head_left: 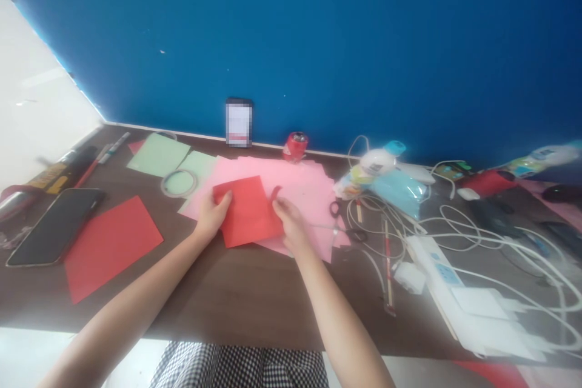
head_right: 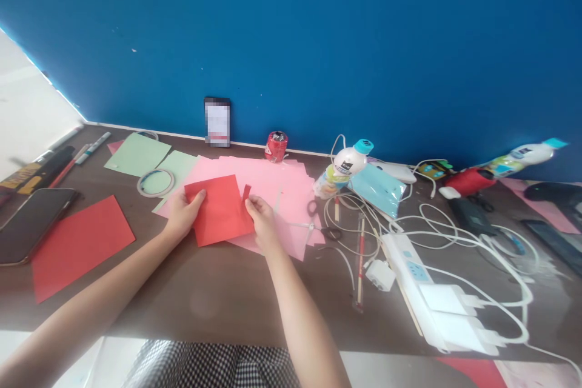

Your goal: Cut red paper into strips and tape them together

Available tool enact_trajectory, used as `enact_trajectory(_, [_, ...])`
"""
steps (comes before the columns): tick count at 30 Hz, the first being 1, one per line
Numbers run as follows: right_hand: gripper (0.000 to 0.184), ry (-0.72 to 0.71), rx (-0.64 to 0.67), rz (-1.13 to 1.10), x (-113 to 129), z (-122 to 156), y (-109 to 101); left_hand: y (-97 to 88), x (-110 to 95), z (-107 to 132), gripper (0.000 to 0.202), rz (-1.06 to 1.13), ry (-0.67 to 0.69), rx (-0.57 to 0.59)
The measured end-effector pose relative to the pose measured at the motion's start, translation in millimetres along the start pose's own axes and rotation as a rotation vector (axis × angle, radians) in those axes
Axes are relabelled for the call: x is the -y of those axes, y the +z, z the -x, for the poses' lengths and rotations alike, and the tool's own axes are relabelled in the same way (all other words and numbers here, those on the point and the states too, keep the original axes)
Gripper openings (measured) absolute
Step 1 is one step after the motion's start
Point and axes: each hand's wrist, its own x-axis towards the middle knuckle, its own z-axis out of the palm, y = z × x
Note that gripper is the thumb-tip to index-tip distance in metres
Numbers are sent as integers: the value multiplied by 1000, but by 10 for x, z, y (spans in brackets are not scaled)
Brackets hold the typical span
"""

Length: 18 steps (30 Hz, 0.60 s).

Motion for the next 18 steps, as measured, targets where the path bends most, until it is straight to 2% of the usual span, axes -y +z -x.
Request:
enact_trajectory(4, [26, 40, 30, -31, -4, -3, -6, 7, -14, 7, 32, 34, -14, -5])
enact_trajectory(6, [25, 16, 13, -6, -9, -4, -11, 6, -13, 5, 32, 38, -16, 10])
enact_trajectory(9, [22, -51, -13, 73, -11, 2, -15, 0, -9, -4, 31, 33, 2, 40])
enact_trajectory(14, [17, -212, -4, 326, 9, 27, -15, -13, -12, -23, 29, -59, 89, -8])
enact_trajectory(18, [20, -385, -71, 578, 138, 0, -176, -23, 0, -39, 25, -182, 159, -48])
